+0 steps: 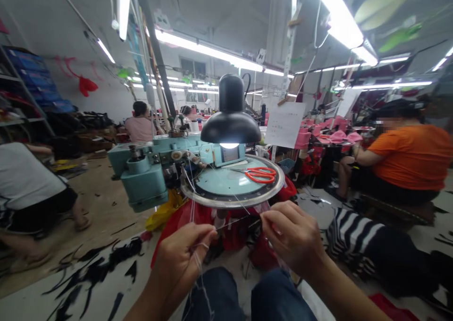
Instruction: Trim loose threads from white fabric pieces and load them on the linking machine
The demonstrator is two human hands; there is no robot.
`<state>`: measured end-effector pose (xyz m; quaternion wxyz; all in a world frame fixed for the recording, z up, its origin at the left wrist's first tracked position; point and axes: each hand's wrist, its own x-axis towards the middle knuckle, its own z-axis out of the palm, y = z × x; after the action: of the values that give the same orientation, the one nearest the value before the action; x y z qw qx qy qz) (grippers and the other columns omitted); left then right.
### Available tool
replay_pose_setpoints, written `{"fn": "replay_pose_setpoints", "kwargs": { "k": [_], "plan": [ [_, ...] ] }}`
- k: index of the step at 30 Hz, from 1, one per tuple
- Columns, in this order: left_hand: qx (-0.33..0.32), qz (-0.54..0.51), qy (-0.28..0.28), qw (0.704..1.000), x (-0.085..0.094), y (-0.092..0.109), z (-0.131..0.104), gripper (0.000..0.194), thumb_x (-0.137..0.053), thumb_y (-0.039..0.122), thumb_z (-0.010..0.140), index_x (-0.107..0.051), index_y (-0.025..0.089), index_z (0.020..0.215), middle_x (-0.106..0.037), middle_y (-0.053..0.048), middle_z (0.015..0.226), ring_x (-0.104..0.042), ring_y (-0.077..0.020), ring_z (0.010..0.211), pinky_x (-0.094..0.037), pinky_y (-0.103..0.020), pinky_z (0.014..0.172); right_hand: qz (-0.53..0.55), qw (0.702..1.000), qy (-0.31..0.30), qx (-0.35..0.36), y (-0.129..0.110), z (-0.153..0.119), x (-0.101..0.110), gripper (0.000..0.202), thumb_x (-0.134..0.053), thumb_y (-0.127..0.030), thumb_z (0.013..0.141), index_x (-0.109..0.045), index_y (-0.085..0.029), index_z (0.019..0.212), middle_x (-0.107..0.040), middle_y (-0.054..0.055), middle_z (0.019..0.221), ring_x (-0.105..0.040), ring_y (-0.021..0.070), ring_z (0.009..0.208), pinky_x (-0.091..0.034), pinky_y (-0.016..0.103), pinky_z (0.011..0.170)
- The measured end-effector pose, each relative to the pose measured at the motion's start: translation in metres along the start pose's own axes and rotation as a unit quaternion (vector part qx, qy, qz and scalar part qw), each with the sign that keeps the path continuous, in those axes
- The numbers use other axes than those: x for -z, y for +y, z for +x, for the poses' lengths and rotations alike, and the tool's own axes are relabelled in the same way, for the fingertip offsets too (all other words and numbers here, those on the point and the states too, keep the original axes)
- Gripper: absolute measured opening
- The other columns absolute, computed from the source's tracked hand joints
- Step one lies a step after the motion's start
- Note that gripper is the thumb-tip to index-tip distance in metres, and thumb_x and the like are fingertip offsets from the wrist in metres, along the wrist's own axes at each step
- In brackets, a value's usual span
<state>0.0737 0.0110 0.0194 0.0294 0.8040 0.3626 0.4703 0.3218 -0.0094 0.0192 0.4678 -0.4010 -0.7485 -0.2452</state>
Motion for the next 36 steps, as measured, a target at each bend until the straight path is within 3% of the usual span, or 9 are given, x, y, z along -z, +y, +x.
{"fn": "replay_pose_setpoints", "kwargs": {
  "k": [8,14,18,20,24,28,31,33,36],
  "plan": [
    [0.003,0.006,-0.021,1.000,-0.005,-0.008,-0.005,0.015,-0.060,0.027,0.089,-0.073,0.023,0.085,-0.073,0.001,0.076,-0.068,-0.0122,0.065,-0.053,-0.018,0.063,0.075,0.975,0.088,-0.188,-0.001,-0.023,0.002,0.012,-0.059,-0.015,0.086,-0.058,-0.022,0.077,-0.061,0.003,0.073,-0.059,0.0187,0.070,-0.050,0.033,0.069],
    [0.041,-0.004,-0.034,0.999,-0.009,-0.011,-0.004,0.014,-0.061,0.030,0.089,-0.073,0.023,0.083,-0.073,0.002,0.076,-0.067,-0.0118,0.065,-0.051,-0.018,0.060,0.471,0.844,-0.033,-0.255,-0.019,-0.022,-0.006,0.017,-0.042,-0.035,0.098,-0.046,-0.024,0.087,-0.067,0.005,0.085,-0.064,0.0177,0.071,-0.054,0.031,0.067],
    [0.038,-0.013,-0.024,0.999,-0.003,-0.022,-0.004,0.015,-0.061,0.030,0.088,-0.072,0.022,0.081,-0.073,0.002,0.074,-0.067,-0.0124,0.065,-0.051,-0.018,0.062,0.237,0.943,0.011,-0.232,-0.001,-0.016,-0.005,0.010,-0.047,-0.030,0.096,-0.049,-0.023,0.089,-0.059,0.000,0.072,-0.058,0.0147,0.061,-0.050,0.028,0.062],
    [0.043,-0.008,-0.019,0.999,0.000,-0.029,-0.003,0.016,-0.062,0.031,0.088,-0.072,0.022,0.080,-0.073,0.002,0.074,-0.067,-0.0132,0.065,-0.050,-0.019,0.061,0.116,0.960,0.075,-0.244,0.020,-0.016,0.008,0.010,-0.051,-0.031,0.093,-0.052,-0.022,0.089,-0.059,0.001,0.074,-0.058,0.0151,0.062,-0.049,0.028,0.062],
    [0.055,-0.006,-0.024,0.998,0.003,-0.035,-0.004,0.016,-0.062,0.032,0.089,-0.072,0.021,0.082,-0.073,0.001,0.076,-0.067,-0.0136,0.067,-0.051,-0.019,0.062,0.057,0.935,0.095,-0.336,0.076,-0.043,0.056,0.019,-0.057,-0.041,0.088,-0.061,-0.022,0.091,-0.065,0.003,0.078,-0.064,0.0187,0.067,-0.053,0.030,0.065],
    [0.006,-0.017,-0.039,0.999,0.007,-0.033,-0.015,0.011,-0.060,0.026,0.090,-0.070,0.021,0.088,-0.068,0.000,0.074,-0.064,-0.0120,0.065,-0.050,-0.019,0.061,-0.064,0.886,0.035,-0.459,0.111,-0.090,0.077,0.036,-0.060,-0.043,0.078,-0.067,-0.021,0.105,-0.068,0.016,0.114,-0.067,0.0346,0.104,-0.056,0.046,0.082],
    [-0.059,-0.021,-0.041,0.997,0.008,-0.032,-0.024,0.010,-0.061,0.016,0.089,-0.068,0.022,0.095,-0.067,-0.001,0.080,-0.065,-0.0115,0.071,-0.052,-0.019,0.067,-0.026,0.898,-0.018,-0.438,0.077,-0.096,0.043,0.034,-0.060,-0.043,0.080,-0.071,-0.021,0.104,-0.075,0.013,0.095,-0.071,0.0329,0.085,-0.058,0.047,0.074],
    [-0.091,-0.015,-0.029,0.995,0.008,-0.031,-0.027,0.015,-0.062,0.011,0.087,-0.067,0.021,0.098,-0.068,-0.002,0.085,-0.067,-0.0117,0.076,-0.053,-0.019,0.071,0.109,0.939,-0.052,-0.321,0.030,-0.075,0.008,0.021,-0.059,-0.036,0.088,-0.072,-0.024,0.100,-0.075,0.008,0.096,-0.072,0.0247,0.085,-0.059,0.037,0.077],
    [-0.113,0.003,-0.012,0.993,0.009,-0.029,-0.030,0.017,-0.063,0.009,0.087,-0.067,0.020,0.099,-0.067,-0.002,0.085,-0.066,-0.0114,0.075,-0.054,-0.019,0.070,0.145,0.981,0.007,-0.125,-0.033,-0.018,-0.029,0.018,-0.056,-0.022,0.093,-0.071,-0.021,0.103,-0.074,0.009,0.103,-0.068,0.0206,0.095,-0.054,0.033,0.087]
  ]
}}
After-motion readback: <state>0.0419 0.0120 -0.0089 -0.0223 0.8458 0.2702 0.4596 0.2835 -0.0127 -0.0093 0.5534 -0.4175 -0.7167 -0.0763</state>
